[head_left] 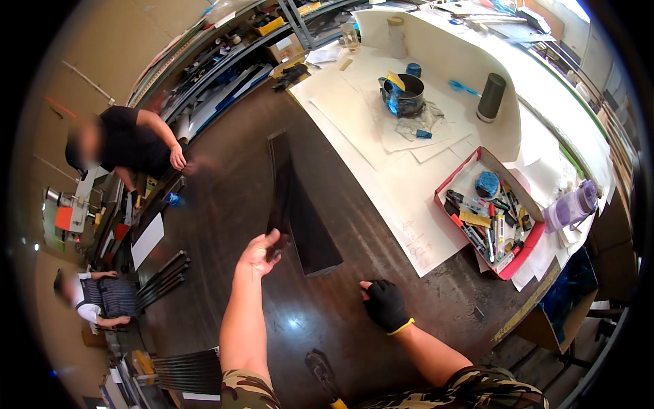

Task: The person applies a dark coating to a bundle of wooden sticks using a brush, then stacks the coated sticks on a workbench. The person also handles a black plastic sheet and places it on the table.

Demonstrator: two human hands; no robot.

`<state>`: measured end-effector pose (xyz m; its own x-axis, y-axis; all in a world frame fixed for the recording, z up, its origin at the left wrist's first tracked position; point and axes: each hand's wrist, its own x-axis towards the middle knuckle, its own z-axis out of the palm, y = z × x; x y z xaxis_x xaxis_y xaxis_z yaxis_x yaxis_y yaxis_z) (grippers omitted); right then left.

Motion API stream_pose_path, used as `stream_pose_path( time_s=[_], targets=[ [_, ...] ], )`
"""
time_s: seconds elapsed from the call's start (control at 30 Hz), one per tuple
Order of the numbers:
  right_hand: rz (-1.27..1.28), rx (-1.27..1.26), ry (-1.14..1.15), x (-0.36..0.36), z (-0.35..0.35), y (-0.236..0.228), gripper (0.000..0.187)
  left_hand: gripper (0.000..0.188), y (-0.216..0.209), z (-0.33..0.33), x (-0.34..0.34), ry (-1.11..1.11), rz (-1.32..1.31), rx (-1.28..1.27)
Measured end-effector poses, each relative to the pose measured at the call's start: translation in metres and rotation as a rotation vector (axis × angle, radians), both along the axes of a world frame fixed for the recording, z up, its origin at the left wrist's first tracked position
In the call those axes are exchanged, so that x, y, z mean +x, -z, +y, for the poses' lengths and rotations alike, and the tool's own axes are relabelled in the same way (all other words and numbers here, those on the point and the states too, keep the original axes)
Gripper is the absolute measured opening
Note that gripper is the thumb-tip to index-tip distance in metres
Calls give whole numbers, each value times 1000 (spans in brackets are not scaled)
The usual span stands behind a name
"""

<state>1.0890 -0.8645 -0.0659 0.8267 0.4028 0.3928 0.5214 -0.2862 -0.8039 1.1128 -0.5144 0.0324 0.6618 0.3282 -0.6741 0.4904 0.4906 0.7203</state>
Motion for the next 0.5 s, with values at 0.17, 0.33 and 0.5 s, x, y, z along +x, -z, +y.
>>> stream_pose_path(
  time_s=[0.17,0.33,0.5],
  targets=[
    [70,27,-41,-1,4,-3,22,20,18,5,-43,-285,-110,-192],
    [955,296,-151,15,29,-21,36,31,28,-72,-82,-231,-65,-47],
    [1472,200,-438,35,84,-11,42,49,41,-103,-102,-79,-56,-26]
  ],
)
